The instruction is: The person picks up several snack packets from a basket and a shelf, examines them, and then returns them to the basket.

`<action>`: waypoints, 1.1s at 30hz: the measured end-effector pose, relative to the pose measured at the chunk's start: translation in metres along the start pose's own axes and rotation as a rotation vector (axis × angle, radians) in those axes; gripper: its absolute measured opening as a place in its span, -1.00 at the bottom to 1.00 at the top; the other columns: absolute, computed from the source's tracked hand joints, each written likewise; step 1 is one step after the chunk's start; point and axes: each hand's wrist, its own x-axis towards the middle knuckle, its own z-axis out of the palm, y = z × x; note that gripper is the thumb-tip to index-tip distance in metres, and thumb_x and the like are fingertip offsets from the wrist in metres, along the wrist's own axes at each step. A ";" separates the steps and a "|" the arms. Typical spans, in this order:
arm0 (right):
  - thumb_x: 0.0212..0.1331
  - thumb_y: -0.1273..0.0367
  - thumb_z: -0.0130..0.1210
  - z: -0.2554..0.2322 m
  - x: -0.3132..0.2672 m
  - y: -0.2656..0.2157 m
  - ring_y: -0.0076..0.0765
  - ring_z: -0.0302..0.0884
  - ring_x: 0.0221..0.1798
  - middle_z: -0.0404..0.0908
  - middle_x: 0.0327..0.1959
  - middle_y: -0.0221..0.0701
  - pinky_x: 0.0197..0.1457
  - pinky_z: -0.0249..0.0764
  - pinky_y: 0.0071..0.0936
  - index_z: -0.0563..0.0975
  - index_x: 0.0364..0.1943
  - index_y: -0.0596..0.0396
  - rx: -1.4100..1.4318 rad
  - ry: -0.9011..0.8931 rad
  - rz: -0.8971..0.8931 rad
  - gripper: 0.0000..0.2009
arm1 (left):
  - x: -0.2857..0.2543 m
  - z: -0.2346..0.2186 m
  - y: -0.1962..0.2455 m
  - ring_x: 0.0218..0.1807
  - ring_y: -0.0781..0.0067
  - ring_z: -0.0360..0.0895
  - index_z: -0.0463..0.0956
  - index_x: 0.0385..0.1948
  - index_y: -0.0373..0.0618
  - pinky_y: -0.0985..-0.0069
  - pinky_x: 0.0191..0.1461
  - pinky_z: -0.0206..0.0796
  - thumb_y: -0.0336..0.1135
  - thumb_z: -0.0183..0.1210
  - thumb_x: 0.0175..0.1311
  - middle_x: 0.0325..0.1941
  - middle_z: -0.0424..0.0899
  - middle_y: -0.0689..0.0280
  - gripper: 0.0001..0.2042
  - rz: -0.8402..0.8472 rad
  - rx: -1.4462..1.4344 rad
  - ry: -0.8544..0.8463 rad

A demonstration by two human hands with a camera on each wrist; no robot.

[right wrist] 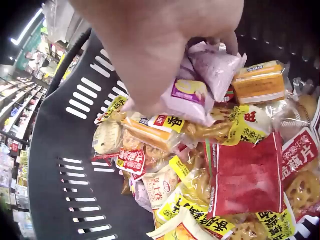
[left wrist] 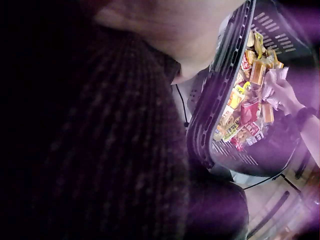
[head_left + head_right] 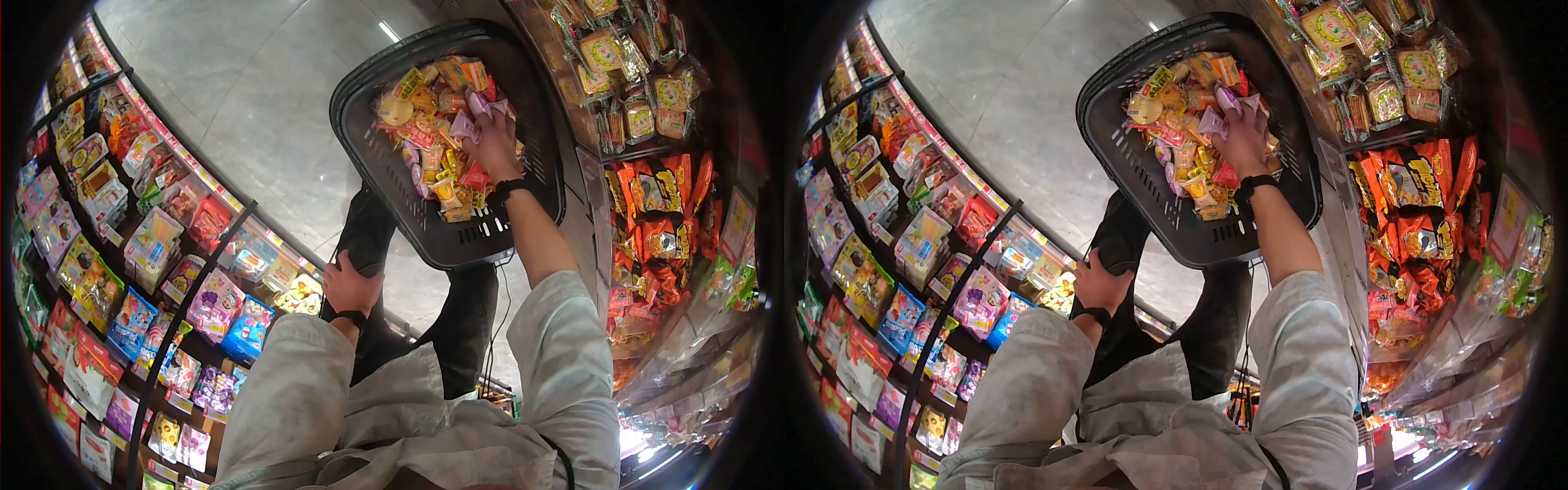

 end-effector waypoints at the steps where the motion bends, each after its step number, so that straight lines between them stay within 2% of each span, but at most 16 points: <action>1: -0.08 0.17 0.41 0.001 -0.001 0.003 0.28 0.12 0.44 0.30 0.43 -0.23 0.49 0.23 -0.04 0.52 0.18 -0.07 0.013 0.000 0.005 -0.37 | 0.000 0.000 -0.001 0.15 -0.14 0.47 0.39 0.25 0.00 -0.04 0.19 0.37 0.06 0.41 -0.19 0.05 0.50 -0.02 -0.18 0.002 -0.004 0.004; 3: -0.10 0.12 0.42 0.005 -0.005 0.006 0.28 0.12 0.43 0.33 0.40 -0.21 0.47 0.22 -0.01 0.54 0.11 -0.03 0.044 0.002 0.014 -0.40 | 0.001 0.003 -0.005 0.14 -0.14 0.47 0.39 0.24 0.01 -0.01 0.21 0.34 0.07 0.40 -0.17 0.02 0.50 -0.01 -0.19 0.006 -0.009 0.015; 5: -0.11 0.08 0.42 0.015 -0.003 0.021 0.21 0.16 0.43 0.39 0.35 -0.19 0.48 0.19 -0.03 0.55 0.02 -0.02 0.067 0.000 -0.019 -0.43 | 0.001 0.008 -0.009 0.14 -0.12 0.47 0.39 0.23 0.01 0.05 0.27 0.27 0.09 0.40 -0.14 -0.02 0.50 0.00 -0.22 0.009 -0.008 0.025; 9: -0.12 0.05 0.42 0.014 0.000 0.022 0.02 0.26 0.41 0.47 0.26 -0.16 0.52 0.10 -0.07 0.54 -0.15 0.00 0.098 0.009 -0.066 -0.51 | -0.003 0.005 -0.010 0.14 -0.12 0.47 0.39 0.22 0.00 0.05 0.28 0.27 0.08 0.39 -0.14 -0.02 0.50 0.00 -0.22 0.021 -0.015 0.020; 12: -0.11 0.07 0.42 0.018 -0.004 0.013 -0.05 0.32 0.39 0.51 0.18 -0.18 0.52 0.05 -0.07 0.53 -0.18 0.01 0.117 0.059 -0.062 -0.53 | -0.007 0.010 -0.012 0.14 -0.13 0.46 0.39 0.22 -0.01 0.05 0.26 0.28 0.06 0.38 -0.14 -0.02 0.50 0.00 -0.23 0.030 -0.006 0.036; 15: -0.12 0.13 0.42 0.028 -0.008 0.012 0.00 0.36 0.31 0.56 0.01 -0.21 0.43 0.18 -0.06 0.49 -0.23 0.02 0.137 0.160 -0.073 -0.56 | -0.010 0.018 -0.016 0.13 -0.14 0.46 0.40 0.21 -0.01 0.04 0.25 0.28 0.05 0.38 -0.14 -0.02 0.50 0.00 -0.24 0.042 -0.003 0.047; 18: -0.14 0.19 0.43 0.025 -0.022 0.011 0.04 0.48 0.09 0.55 -0.18 -0.19 0.19 0.39 -0.10 0.42 -0.28 0.05 0.260 0.130 -0.029 -0.56 | -0.012 0.017 -0.015 0.13 -0.14 0.46 0.40 0.21 -0.01 0.03 0.25 0.28 0.04 0.38 -0.15 -0.03 0.49 -0.01 -0.24 0.037 -0.010 0.042; 21: -0.10 0.16 0.42 0.019 -0.052 -0.004 0.12 0.52 -0.25 0.49 -0.36 -0.19 -0.17 0.46 -0.07 0.36 -0.40 0.08 0.388 0.153 0.019 -0.55 | -0.012 0.019 -0.016 0.13 -0.15 0.46 0.41 0.20 -0.01 0.03 0.25 0.28 0.04 0.38 -0.15 -0.03 0.49 -0.01 -0.24 0.034 -0.012 0.048; 22: -0.10 0.14 0.43 0.023 -0.062 -0.006 0.14 0.51 -0.34 0.48 -0.40 -0.18 -0.23 0.46 -0.06 0.32 -0.29 0.06 0.390 0.129 0.018 -0.49 | -0.012 0.021 -0.016 0.13 -0.14 0.46 0.41 0.20 -0.02 0.03 0.25 0.28 0.04 0.38 -0.15 -0.03 0.49 -0.01 -0.24 0.032 -0.007 0.052; 25: -0.08 0.13 0.42 0.018 -0.094 -0.023 0.15 0.54 -0.29 0.50 -0.35 -0.14 -0.17 0.47 -0.05 0.26 -0.16 0.03 0.474 -0.072 0.080 -0.42 | -0.012 0.019 -0.014 0.13 -0.14 0.46 0.41 0.20 -0.02 0.03 0.25 0.27 0.04 0.38 -0.15 -0.03 0.49 -0.01 -0.24 0.034 -0.010 0.053; 26: -0.13 0.14 0.45 0.020 -0.100 -0.027 0.26 0.62 -0.12 0.58 -0.22 0.01 -0.07 0.50 0.02 0.25 -0.05 0.02 0.462 -0.124 0.083 -0.35 | -0.013 0.017 -0.014 0.13 -0.13 0.46 0.41 0.20 -0.02 0.03 0.25 0.27 0.04 0.38 -0.15 -0.03 0.50 -0.01 -0.24 0.036 -0.014 0.049; 29: -0.13 0.13 0.44 0.019 -0.107 -0.035 0.29 0.63 -0.07 0.61 -0.15 0.03 -0.02 0.51 0.02 0.23 0.02 -0.02 0.467 -0.232 0.050 -0.31 | -0.014 0.017 -0.013 0.12 -0.13 0.46 0.41 0.21 -0.01 0.04 0.25 0.27 0.04 0.39 -0.15 -0.03 0.50 0.00 -0.24 0.034 -0.012 0.058; 30: -0.12 0.10 0.43 0.017 -0.102 -0.036 0.30 0.63 0.01 0.62 -0.04 0.05 0.03 0.53 0.01 0.22 0.06 -0.04 0.459 -0.311 0.065 -0.28 | -0.014 0.017 -0.012 0.12 -0.12 0.46 0.41 0.21 -0.01 0.04 0.24 0.27 0.04 0.39 -0.15 -0.02 0.49 0.00 -0.24 0.032 -0.016 0.059; 33: -0.09 0.07 0.40 0.031 -0.085 -0.028 0.31 0.62 0.03 0.62 -0.02 0.06 0.03 0.53 0.01 0.22 0.12 -0.05 0.506 -0.347 -0.018 -0.27 | -0.013 0.018 -0.013 0.11 -0.12 0.47 0.41 0.21 -0.01 0.04 0.23 0.28 0.04 0.39 -0.14 -0.02 0.49 0.01 -0.24 0.031 -0.020 0.065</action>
